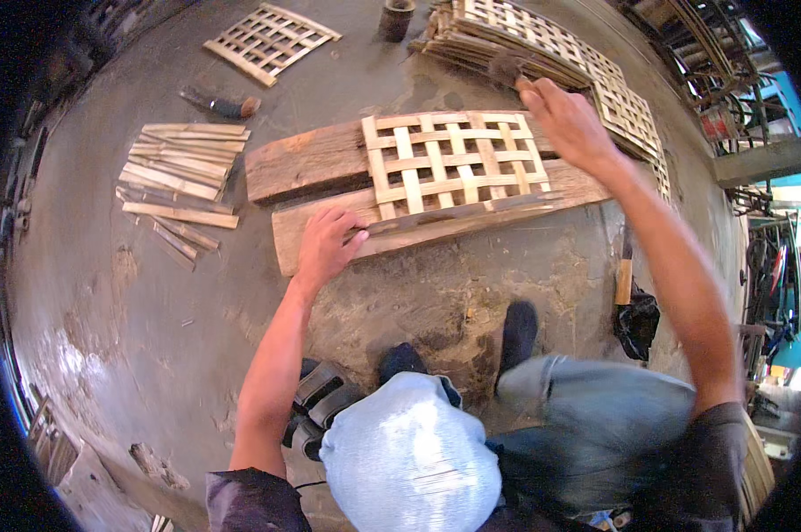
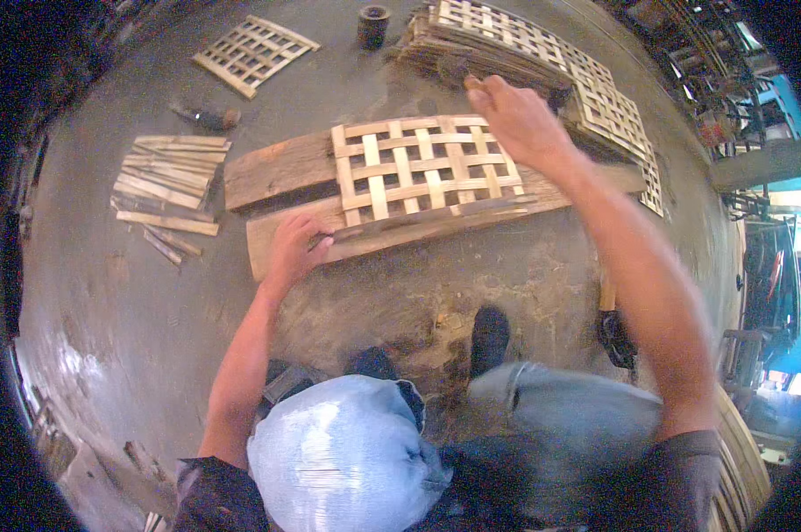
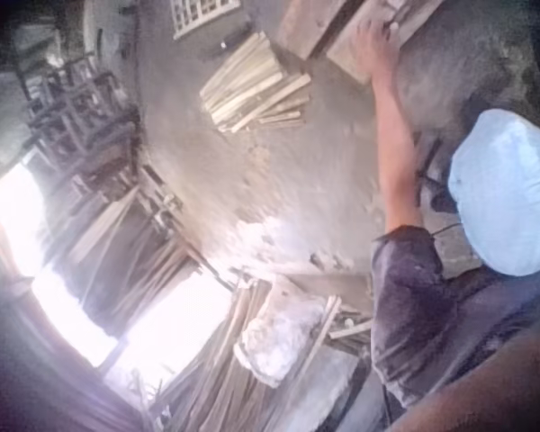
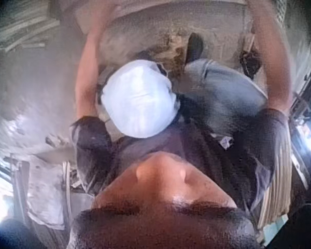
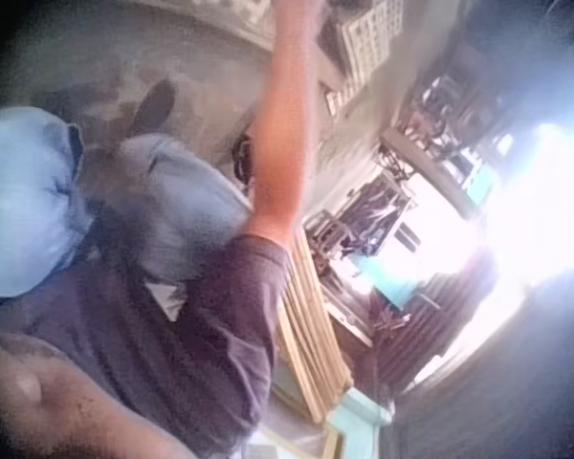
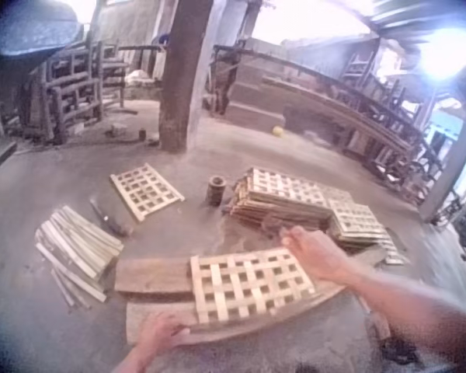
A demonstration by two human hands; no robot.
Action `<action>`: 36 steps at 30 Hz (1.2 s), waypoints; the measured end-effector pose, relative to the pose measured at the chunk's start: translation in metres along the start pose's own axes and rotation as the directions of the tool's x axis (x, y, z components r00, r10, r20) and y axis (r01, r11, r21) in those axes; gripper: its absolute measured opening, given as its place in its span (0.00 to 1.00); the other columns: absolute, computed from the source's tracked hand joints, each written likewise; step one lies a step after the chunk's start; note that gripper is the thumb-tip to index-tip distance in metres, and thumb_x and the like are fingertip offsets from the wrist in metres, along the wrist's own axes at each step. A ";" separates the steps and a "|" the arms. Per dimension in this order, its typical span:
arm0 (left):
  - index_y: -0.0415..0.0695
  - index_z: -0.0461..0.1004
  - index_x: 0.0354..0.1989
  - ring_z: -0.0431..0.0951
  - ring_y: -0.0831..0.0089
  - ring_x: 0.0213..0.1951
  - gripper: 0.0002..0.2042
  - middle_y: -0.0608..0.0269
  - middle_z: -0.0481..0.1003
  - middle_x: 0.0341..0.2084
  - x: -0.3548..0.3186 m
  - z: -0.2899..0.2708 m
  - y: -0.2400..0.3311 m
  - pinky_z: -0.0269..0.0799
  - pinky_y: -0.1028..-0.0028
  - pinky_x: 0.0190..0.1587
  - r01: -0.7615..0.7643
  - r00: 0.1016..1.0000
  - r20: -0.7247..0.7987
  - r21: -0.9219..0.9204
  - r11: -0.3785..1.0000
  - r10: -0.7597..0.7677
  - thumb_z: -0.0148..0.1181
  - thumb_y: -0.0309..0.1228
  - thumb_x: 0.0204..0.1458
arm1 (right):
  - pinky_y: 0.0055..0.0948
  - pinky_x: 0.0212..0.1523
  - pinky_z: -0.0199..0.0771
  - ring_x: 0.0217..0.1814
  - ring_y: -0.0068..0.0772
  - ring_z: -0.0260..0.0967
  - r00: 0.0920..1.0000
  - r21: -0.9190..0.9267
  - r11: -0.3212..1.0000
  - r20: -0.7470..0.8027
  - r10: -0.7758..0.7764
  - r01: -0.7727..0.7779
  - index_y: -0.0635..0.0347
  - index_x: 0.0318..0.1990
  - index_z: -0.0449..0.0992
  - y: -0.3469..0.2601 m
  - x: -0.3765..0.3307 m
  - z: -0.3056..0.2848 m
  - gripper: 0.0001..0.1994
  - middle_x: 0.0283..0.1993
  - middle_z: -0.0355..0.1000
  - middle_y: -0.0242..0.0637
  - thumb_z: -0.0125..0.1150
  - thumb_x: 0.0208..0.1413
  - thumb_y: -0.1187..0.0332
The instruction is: The person assembles a wooden lattice panel by hand, interlacing thin wooden strips and securing them with a hammer and nails. The person repeatedly adjusts the strips and hammers nails to hold the lattice together.
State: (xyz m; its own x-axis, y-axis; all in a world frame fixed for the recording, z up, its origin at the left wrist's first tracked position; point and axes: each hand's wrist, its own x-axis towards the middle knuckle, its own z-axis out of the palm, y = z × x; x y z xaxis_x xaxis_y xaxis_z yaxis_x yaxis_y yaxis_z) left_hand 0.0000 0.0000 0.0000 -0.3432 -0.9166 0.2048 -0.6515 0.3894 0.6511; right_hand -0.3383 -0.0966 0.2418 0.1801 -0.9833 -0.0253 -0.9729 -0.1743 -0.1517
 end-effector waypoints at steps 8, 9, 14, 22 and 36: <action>0.40 0.79 0.33 0.77 0.59 0.39 0.06 0.56 0.78 0.32 0.017 0.005 0.011 0.72 0.64 0.46 0.065 0.998 -0.008 -0.092 0.994 -0.066 0.66 0.28 0.50 | 0.48 0.45 0.74 0.44 0.54 0.75 0.986 0.076 0.994 0.150 0.071 -0.083 0.59 0.49 0.75 0.155 -0.210 0.049 0.15 0.42 0.77 0.49 0.54 0.65 0.59; 0.40 0.79 0.33 0.77 0.59 0.39 0.05 0.55 0.77 0.32 0.018 0.012 0.015 0.72 0.65 0.46 0.031 0.997 -0.071 -0.044 0.999 -0.034 0.65 0.27 0.51 | 0.47 0.47 0.74 0.47 0.53 0.74 0.979 0.163 0.977 0.172 0.111 -0.139 0.58 0.51 0.77 0.192 -0.248 0.093 0.14 0.44 0.77 0.49 0.58 0.62 0.62; 0.40 0.77 0.41 0.77 0.69 0.42 0.08 0.60 0.78 0.37 0.018 -0.012 0.005 0.71 0.70 0.48 0.266 0.964 0.035 -0.032 0.963 -0.265 0.59 0.32 0.60 | 0.41 0.45 0.74 0.43 0.48 0.73 0.877 0.352 0.841 -0.102 0.470 -0.410 0.59 0.45 0.80 0.168 -0.341 0.216 0.13 0.42 0.76 0.45 0.66 0.55 0.64; 0.40 0.76 0.40 0.74 0.75 0.35 0.08 0.64 0.78 0.33 0.026 -0.008 0.007 0.70 0.74 0.42 0.264 0.964 0.000 0.118 0.957 -0.266 0.58 0.32 0.63 | 0.39 0.47 0.75 0.44 0.44 0.76 0.522 0.549 0.536 -0.199 0.829 -0.642 0.59 0.38 0.82 0.201 -0.369 0.213 0.08 0.39 0.78 0.43 0.66 0.52 0.67; 0.40 0.80 0.36 0.77 0.64 0.36 0.05 0.59 0.77 0.32 0.026 -0.006 0.021 0.72 0.69 0.43 0.161 0.987 -0.035 0.026 0.987 -0.160 0.64 0.28 0.55 | 0.26 0.24 0.69 0.25 0.27 0.70 0.253 0.689 0.099 0.126 0.959 -0.718 0.62 0.45 0.80 0.508 -0.511 0.285 0.14 0.34 0.76 0.33 0.55 0.51 0.80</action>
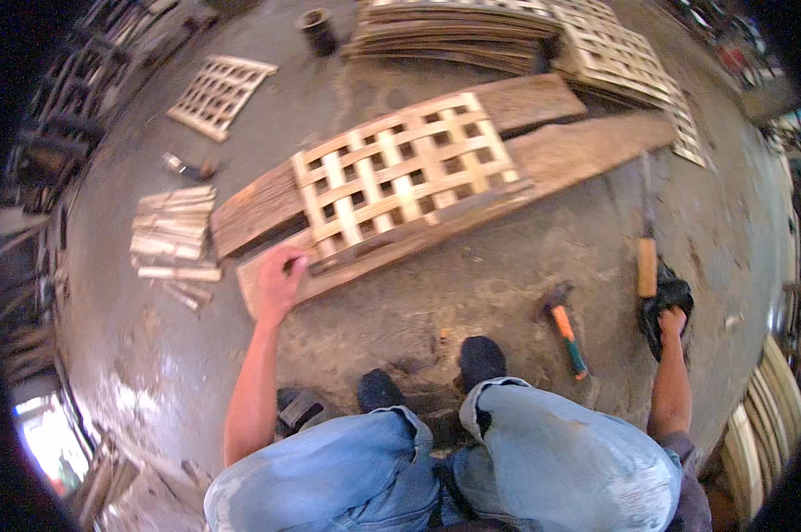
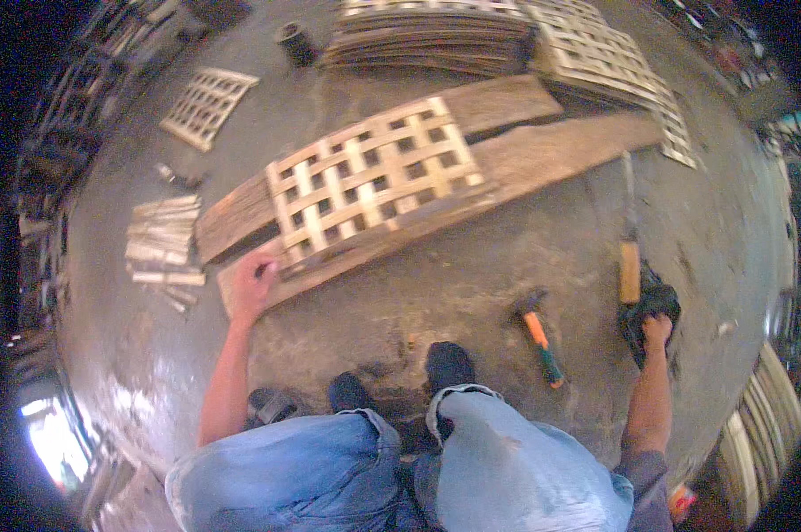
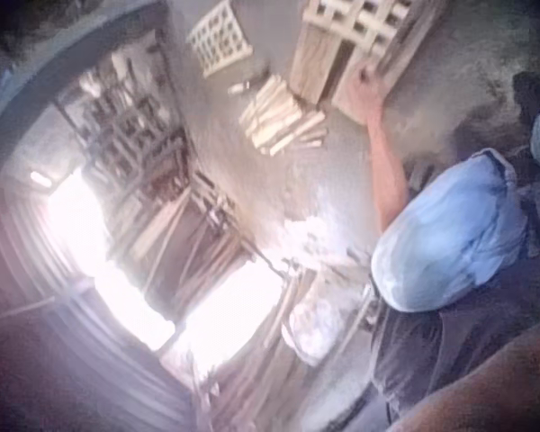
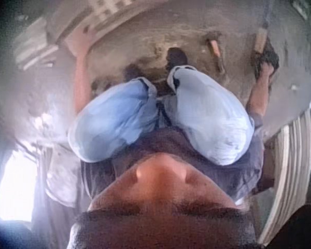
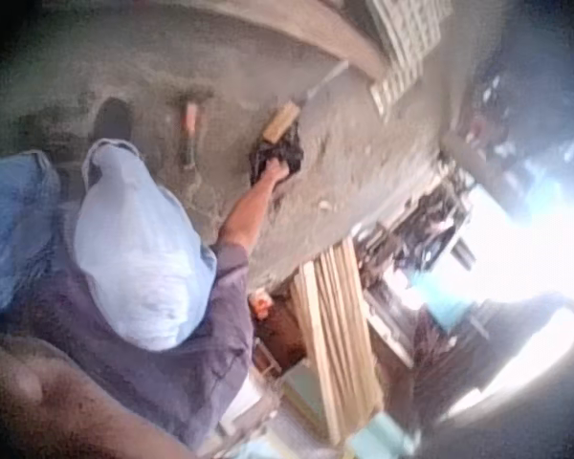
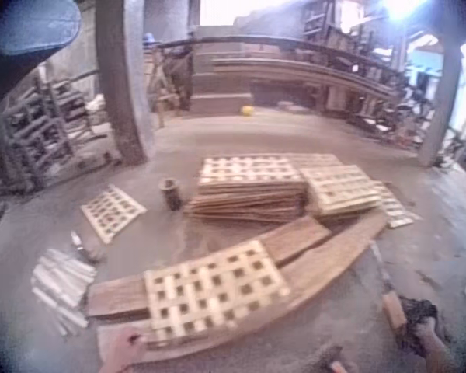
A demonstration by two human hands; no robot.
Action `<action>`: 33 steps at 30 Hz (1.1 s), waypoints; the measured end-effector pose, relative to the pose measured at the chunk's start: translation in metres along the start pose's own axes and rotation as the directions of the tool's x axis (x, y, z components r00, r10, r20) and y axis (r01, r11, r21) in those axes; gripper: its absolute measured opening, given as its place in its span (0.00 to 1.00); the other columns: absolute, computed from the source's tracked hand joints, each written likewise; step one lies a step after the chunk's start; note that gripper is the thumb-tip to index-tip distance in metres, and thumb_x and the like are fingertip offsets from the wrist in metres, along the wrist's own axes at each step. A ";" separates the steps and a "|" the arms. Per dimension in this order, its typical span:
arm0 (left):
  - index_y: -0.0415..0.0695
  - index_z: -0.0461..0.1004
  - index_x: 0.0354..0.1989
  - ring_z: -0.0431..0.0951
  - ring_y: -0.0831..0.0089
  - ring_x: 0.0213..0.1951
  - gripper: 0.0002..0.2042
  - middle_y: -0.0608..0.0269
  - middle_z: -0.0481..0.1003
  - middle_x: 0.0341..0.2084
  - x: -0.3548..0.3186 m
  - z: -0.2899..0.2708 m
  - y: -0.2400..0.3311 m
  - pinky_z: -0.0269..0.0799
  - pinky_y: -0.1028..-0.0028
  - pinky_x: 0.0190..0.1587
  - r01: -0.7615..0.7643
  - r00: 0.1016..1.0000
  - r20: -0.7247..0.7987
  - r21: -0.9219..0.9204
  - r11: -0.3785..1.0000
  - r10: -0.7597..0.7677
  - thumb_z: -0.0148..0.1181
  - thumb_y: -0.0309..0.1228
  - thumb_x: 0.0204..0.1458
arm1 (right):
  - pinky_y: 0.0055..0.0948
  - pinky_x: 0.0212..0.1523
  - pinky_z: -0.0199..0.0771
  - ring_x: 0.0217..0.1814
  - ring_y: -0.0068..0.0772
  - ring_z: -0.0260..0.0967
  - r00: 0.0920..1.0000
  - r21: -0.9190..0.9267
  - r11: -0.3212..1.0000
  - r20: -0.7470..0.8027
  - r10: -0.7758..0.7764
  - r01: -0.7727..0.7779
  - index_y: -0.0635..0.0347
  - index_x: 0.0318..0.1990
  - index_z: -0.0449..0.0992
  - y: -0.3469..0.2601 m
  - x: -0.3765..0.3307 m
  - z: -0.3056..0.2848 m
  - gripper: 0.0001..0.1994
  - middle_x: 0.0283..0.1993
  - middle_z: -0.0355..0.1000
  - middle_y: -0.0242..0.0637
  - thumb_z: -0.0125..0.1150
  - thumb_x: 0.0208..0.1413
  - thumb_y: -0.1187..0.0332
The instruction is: The person assembles a wooden lattice panel by hand, interlacing thin wooden strips and securing them with a hammer and nails. The person repeatedly adjusts the strips and hammers nails to hold the lattice together.
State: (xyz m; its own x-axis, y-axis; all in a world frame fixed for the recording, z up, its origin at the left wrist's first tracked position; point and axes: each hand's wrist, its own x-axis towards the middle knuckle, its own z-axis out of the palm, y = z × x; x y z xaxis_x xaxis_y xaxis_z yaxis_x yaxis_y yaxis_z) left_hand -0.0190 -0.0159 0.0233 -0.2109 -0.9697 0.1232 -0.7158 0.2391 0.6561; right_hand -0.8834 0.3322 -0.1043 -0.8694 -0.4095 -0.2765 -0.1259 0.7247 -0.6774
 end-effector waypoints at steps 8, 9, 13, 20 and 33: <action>0.40 0.80 0.35 0.76 0.65 0.36 0.05 0.60 0.77 0.32 -0.006 0.009 0.005 0.71 0.69 0.42 0.083 0.995 -0.051 -0.116 0.990 -0.090 0.64 0.28 0.54 | 0.46 0.41 0.76 0.38 0.58 0.77 0.882 -0.686 0.726 -0.312 -0.353 0.048 0.71 0.34 0.80 0.003 0.048 -0.039 0.12 0.34 0.79 0.55 0.63 0.44 0.70; 0.40 0.80 0.35 0.76 0.64 0.36 0.05 0.59 0.77 0.32 -0.005 0.001 0.008 0.71 0.69 0.42 0.073 0.995 -0.056 -0.078 0.994 -0.078 0.64 0.28 0.54 | 0.44 0.39 0.76 0.35 0.55 0.78 0.914 -0.745 0.666 -0.257 -0.314 0.019 0.70 0.35 0.80 0.010 0.026 -0.008 0.11 0.34 0.80 0.54 0.62 0.45 0.73; 0.40 0.80 0.36 0.78 0.64 0.39 0.06 0.59 0.79 0.33 0.001 0.054 0.011 0.72 0.67 0.47 0.015 0.999 -0.048 -0.121 0.993 -0.021 0.65 0.29 0.54 | 0.42 0.47 0.77 0.44 0.54 0.78 0.779 -0.678 0.643 -0.166 -0.605 0.355 0.62 0.40 0.82 0.008 0.007 -0.072 0.13 0.41 0.81 0.48 0.66 0.49 0.64; 0.39 0.77 0.34 0.75 0.58 0.45 0.05 0.53 0.76 0.38 -0.014 0.018 -0.013 0.69 0.64 0.51 0.099 0.992 -0.076 0.025 0.995 -0.097 0.63 0.28 0.54 | 0.49 0.46 0.76 0.44 0.59 0.76 0.844 -0.612 0.783 -0.474 -0.252 -0.110 0.64 0.32 0.78 -0.088 -0.048 0.007 0.04 0.36 0.77 0.54 0.63 0.47 0.75; 0.38 0.78 0.34 0.76 0.63 0.35 0.05 0.57 0.77 0.31 -0.004 0.024 0.000 0.72 0.66 0.42 0.004 0.997 -0.081 -0.011 1.000 -0.004 0.63 0.27 0.54 | 0.36 0.34 0.76 0.28 0.36 0.75 0.830 -0.185 0.952 -0.468 -0.304 0.245 0.58 0.47 0.75 -0.057 -0.084 -0.037 0.10 0.31 0.77 0.40 0.50 0.62 0.71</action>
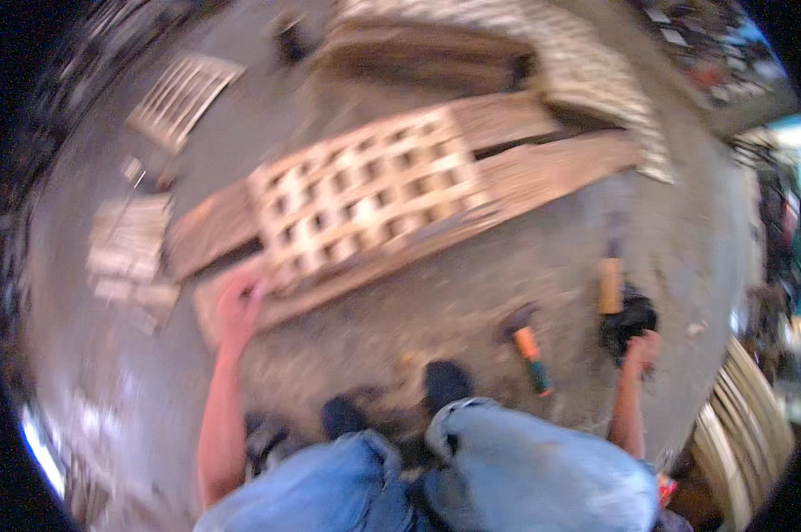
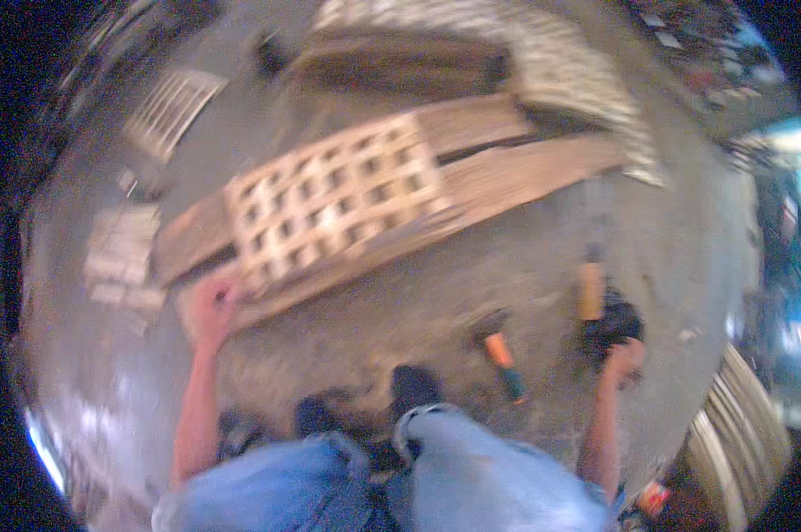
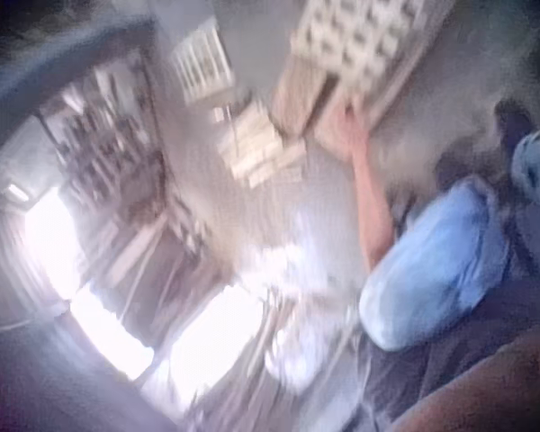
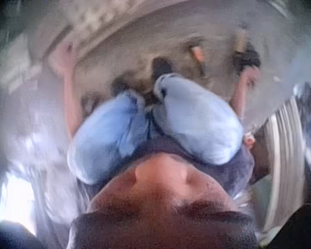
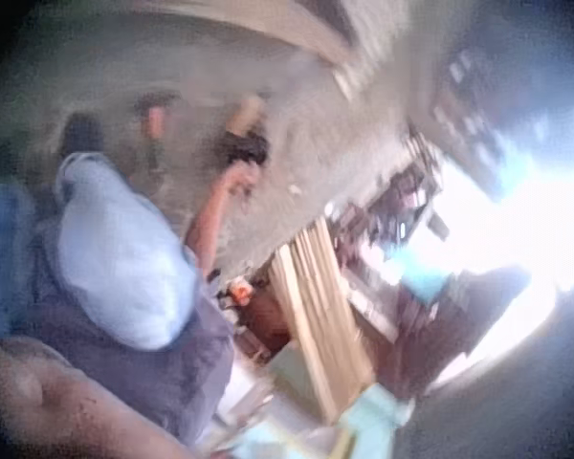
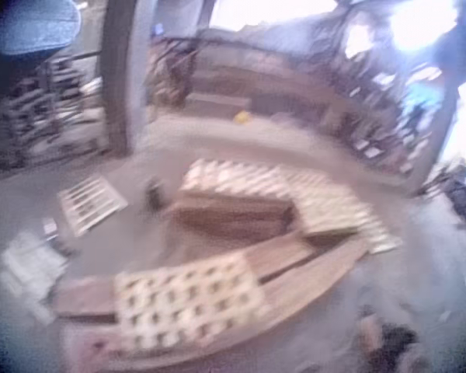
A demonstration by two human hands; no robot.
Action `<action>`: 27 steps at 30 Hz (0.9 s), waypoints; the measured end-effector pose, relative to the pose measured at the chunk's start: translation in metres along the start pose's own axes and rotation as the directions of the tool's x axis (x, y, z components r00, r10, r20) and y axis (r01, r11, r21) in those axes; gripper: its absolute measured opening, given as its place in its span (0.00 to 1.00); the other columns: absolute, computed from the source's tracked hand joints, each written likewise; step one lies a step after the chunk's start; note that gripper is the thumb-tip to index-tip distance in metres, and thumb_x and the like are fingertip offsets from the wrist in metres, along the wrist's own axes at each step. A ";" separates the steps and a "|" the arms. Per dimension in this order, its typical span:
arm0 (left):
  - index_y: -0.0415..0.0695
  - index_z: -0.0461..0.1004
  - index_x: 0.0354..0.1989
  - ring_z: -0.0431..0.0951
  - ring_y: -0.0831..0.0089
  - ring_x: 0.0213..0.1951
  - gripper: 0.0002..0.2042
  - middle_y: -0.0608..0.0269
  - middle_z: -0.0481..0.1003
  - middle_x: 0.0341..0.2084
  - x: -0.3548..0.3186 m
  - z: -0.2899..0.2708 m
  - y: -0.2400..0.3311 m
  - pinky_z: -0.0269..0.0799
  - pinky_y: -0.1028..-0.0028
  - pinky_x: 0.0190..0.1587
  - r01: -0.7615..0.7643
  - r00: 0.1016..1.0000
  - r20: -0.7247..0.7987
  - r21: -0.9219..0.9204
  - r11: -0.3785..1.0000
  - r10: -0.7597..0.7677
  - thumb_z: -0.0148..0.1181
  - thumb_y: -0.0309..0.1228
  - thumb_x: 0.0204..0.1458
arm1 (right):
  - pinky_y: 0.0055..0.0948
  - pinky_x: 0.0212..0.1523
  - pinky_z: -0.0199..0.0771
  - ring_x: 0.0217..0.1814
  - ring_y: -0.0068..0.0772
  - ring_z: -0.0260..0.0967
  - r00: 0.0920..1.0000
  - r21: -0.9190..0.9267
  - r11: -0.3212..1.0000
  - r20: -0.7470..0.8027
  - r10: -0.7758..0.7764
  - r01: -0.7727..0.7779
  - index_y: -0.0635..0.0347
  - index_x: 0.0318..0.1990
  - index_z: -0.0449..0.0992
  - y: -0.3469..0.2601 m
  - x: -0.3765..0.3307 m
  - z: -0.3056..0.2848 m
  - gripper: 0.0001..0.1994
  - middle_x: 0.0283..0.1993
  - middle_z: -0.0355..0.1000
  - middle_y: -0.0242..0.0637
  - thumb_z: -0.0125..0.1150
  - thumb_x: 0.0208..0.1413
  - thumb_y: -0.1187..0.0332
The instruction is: The person assembles a wooden lattice panel by hand, interlacing thin wooden strips and securing them with a hammer and nails. The person repeatedly adjusts the strips and hammers nails to hold the lattice together.
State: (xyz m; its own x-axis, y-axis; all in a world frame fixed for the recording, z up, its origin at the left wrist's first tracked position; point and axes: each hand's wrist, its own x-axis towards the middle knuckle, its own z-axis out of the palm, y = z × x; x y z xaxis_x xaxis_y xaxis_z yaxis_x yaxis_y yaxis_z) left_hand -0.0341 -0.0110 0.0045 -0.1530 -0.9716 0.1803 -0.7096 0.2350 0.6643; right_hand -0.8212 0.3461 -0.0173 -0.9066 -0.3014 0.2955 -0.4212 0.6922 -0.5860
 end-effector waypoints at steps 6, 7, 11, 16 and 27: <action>0.40 0.79 0.37 0.77 0.67 0.35 0.06 0.60 0.78 0.32 -0.007 -0.012 -0.006 0.73 0.70 0.41 0.023 1.000 -0.006 -0.111 0.994 -0.024 0.65 0.29 0.55 | 0.29 0.46 0.79 0.49 0.32 0.75 0.987 0.452 0.878 0.069 0.143 -0.158 0.68 0.58 0.71 -0.112 -0.047 -0.009 0.16 0.53 0.74 0.43 0.55 0.67 0.71; 0.40 0.79 0.37 0.77 0.67 0.35 0.06 0.60 0.78 0.32 -0.005 -0.013 -0.009 0.73 0.71 0.40 0.045 0.999 -0.002 -0.117 0.992 -0.046 0.65 0.29 0.55 | 0.29 0.48 0.78 0.51 0.33 0.75 0.990 0.491 0.860 0.095 0.108 -0.141 0.69 0.59 0.71 -0.152 -0.046 -0.009 0.17 0.54 0.74 0.43 0.56 0.67 0.71; 0.40 0.79 0.36 0.76 0.68 0.36 0.06 0.60 0.77 0.34 -0.008 -0.007 -0.008 0.72 0.71 0.41 0.091 0.996 0.011 -0.208 0.974 -0.091 0.64 0.29 0.56 | 0.27 0.54 0.74 0.54 0.31 0.73 0.956 0.411 0.909 0.231 -0.179 0.070 0.67 0.57 0.74 -0.285 -0.061 0.007 0.15 0.54 0.75 0.39 0.58 0.66 0.70; 0.40 0.79 0.37 0.77 0.66 0.38 0.06 0.60 0.77 0.36 0.004 -0.011 0.009 0.73 0.70 0.43 0.102 0.995 0.002 -0.192 0.976 -0.104 0.65 0.28 0.54 | 0.27 0.50 0.73 0.47 0.32 0.75 0.254 0.504 0.634 0.629 -0.735 0.586 0.63 0.43 0.81 -0.454 -0.168 0.079 0.08 0.44 0.78 0.39 0.63 0.57 0.77; 0.46 0.80 0.45 0.74 0.61 0.50 0.17 0.61 0.77 0.43 0.013 0.051 0.097 0.68 0.62 0.55 -0.210 0.977 0.066 0.086 0.974 0.205 0.73 0.31 0.44 | 0.40 0.43 0.76 0.43 0.48 0.75 0.034 0.830 0.345 0.368 -0.929 0.439 0.61 0.43 0.80 -0.494 -0.269 0.195 0.09 0.40 0.76 0.42 0.64 0.54 0.76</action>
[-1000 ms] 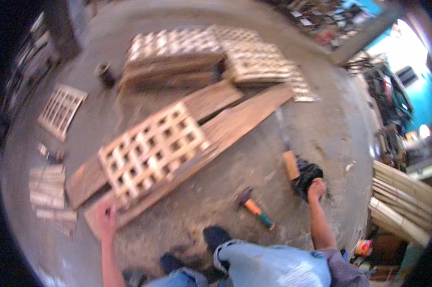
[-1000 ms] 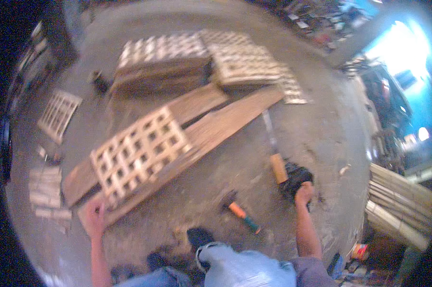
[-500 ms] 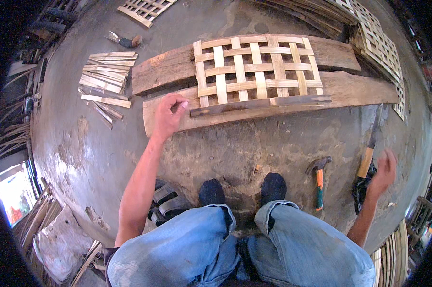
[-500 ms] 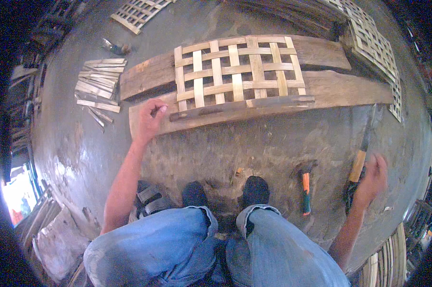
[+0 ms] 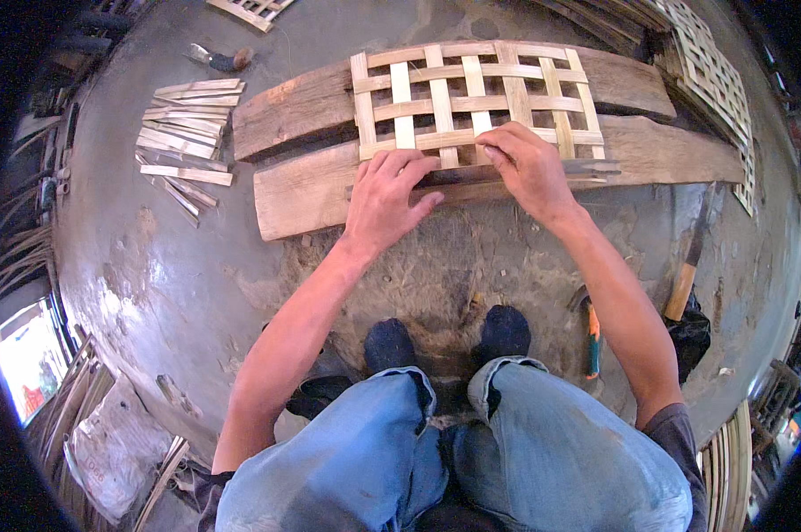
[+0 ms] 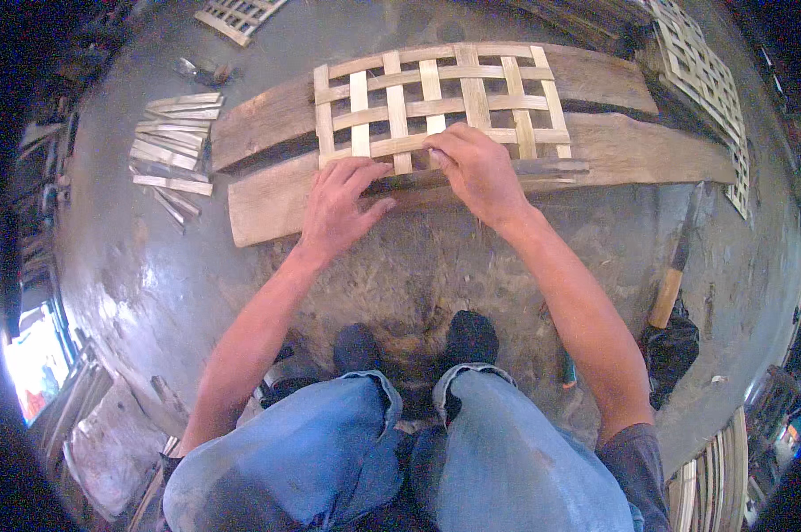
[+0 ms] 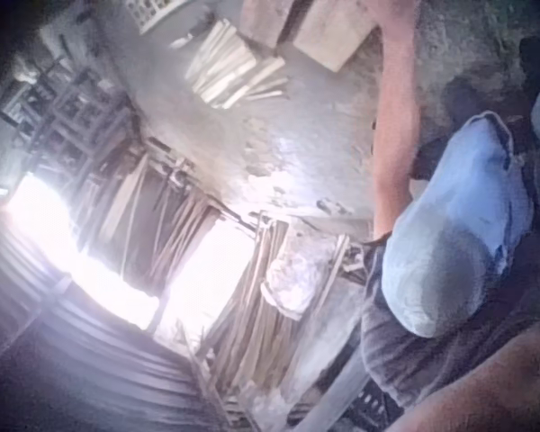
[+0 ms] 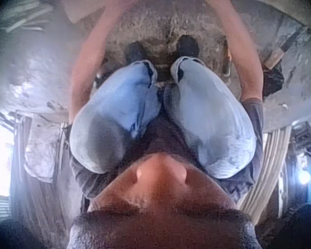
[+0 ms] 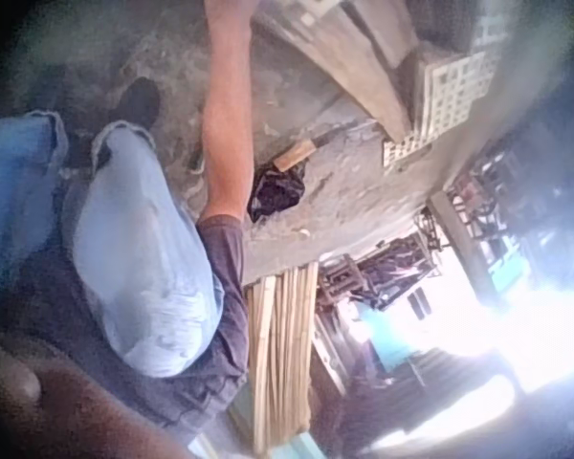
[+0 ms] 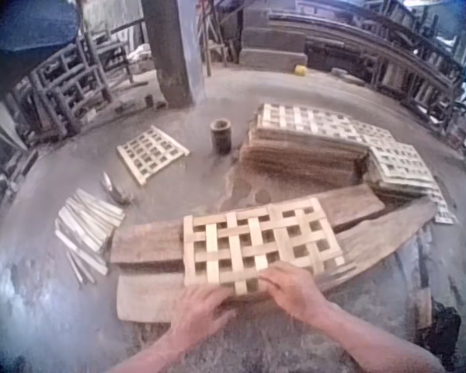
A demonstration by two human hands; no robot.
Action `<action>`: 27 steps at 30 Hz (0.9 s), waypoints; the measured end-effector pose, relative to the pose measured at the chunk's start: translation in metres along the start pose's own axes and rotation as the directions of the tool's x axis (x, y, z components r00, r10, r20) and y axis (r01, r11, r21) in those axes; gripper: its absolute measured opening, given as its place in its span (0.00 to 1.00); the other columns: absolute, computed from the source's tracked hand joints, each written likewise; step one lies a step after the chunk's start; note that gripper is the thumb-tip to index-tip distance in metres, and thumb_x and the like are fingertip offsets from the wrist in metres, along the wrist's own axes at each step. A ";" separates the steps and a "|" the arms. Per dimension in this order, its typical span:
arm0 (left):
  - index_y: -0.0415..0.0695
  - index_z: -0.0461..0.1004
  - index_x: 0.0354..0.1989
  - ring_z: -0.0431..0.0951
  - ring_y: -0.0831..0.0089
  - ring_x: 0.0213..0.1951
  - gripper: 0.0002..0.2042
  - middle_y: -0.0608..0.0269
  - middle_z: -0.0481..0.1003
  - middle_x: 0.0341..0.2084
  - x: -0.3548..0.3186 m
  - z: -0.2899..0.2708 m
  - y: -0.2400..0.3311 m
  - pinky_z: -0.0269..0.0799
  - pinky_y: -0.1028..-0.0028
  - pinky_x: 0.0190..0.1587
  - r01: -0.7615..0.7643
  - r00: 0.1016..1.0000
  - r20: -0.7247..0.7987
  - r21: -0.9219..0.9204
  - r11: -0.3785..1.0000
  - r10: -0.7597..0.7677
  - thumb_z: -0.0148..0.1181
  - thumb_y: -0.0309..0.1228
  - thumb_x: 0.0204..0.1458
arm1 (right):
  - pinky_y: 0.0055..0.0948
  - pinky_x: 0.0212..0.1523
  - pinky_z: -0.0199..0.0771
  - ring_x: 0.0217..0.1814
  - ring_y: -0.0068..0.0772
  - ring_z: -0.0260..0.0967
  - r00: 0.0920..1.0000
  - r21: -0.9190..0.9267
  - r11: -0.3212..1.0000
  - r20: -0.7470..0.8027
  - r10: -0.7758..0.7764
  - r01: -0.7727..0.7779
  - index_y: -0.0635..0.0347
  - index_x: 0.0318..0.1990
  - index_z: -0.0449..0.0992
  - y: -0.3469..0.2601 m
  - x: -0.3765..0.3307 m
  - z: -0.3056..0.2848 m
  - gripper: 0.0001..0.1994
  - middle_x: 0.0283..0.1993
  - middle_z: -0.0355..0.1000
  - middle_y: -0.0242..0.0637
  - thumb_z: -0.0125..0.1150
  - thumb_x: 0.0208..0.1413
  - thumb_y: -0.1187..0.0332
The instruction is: The person assembles a wooden lattice panel by hand, interlacing thin wooden strips and securing them with a hammer and nails. The person repeatedly adjusts the strips and hammers nails to hold the lattice together.
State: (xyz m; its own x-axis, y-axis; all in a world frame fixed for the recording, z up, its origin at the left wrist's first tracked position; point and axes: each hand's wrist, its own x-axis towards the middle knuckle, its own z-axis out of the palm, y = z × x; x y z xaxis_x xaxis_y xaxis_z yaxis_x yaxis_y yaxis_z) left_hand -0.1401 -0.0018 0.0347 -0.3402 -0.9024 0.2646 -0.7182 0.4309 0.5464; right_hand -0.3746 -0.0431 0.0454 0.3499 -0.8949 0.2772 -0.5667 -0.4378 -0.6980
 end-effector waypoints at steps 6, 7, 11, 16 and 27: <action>0.46 0.80 0.43 0.74 0.60 0.47 0.17 0.61 0.76 0.41 -0.005 0.019 -0.011 0.70 0.62 0.54 0.017 0.998 -0.052 -0.048 0.999 -0.019 0.73 0.30 0.42 | 0.37 0.43 0.77 0.43 0.46 0.76 1.000 0.002 1.000 -0.024 0.014 -0.014 0.62 0.44 0.80 0.014 -0.014 0.009 0.09 0.41 0.76 0.41 0.64 0.54 0.78; 0.46 0.80 0.43 0.74 0.60 0.47 0.17 0.61 0.76 0.41 -0.006 0.020 -0.011 0.70 0.62 0.53 0.016 0.998 -0.054 -0.047 0.999 -0.019 0.73 0.29 0.42 | 0.35 0.43 0.77 0.43 0.44 0.76 1.000 -0.010 1.000 -0.021 0.010 -0.010 0.63 0.44 0.80 0.014 -0.016 0.009 0.09 0.42 0.76 0.41 0.63 0.56 0.78; 0.46 0.80 0.41 0.74 0.60 0.46 0.17 0.61 0.76 0.40 -0.007 0.025 -0.013 0.70 0.62 0.52 0.010 0.997 -0.070 -0.031 0.999 -0.012 0.73 0.29 0.40 | 0.39 0.43 0.78 0.43 0.47 0.76 0.998 -0.016 1.000 -0.069 -0.001 -0.001 0.59 0.42 0.80 0.016 -0.021 0.014 0.09 0.40 0.76 0.40 0.65 0.53 0.77; 0.46 0.80 0.41 0.74 0.60 0.46 0.17 0.62 0.75 0.39 -0.007 0.028 -0.014 0.70 0.62 0.51 -0.006 0.995 -0.101 -0.001 1.000 0.006 0.74 0.29 0.39 | 0.39 0.42 0.77 0.43 0.47 0.76 0.996 -0.013 1.000 -0.089 -0.020 0.019 0.59 0.42 0.80 0.016 -0.021 0.016 0.10 0.40 0.76 0.41 0.65 0.52 0.77; 0.46 0.78 0.42 0.73 0.60 0.45 0.19 0.62 0.74 0.40 -0.007 0.030 -0.014 0.70 0.61 0.50 -0.016 0.994 -0.106 0.023 1.000 0.018 0.73 0.28 0.39 | 0.40 0.41 0.78 0.42 0.46 0.76 0.995 -0.041 0.998 -0.091 -0.042 0.039 0.59 0.43 0.79 0.013 -0.022 0.016 0.10 0.40 0.76 0.41 0.65 0.53 0.77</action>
State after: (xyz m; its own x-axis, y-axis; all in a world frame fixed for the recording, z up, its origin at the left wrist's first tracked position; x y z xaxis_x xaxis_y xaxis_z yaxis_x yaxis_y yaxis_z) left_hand -0.1455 -0.0012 0.0017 -0.2871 -0.8887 0.3574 -0.7263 0.4452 0.5237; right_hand -0.3778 -0.0277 0.0202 0.3044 -0.8797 0.3652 -0.5824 -0.4753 -0.6594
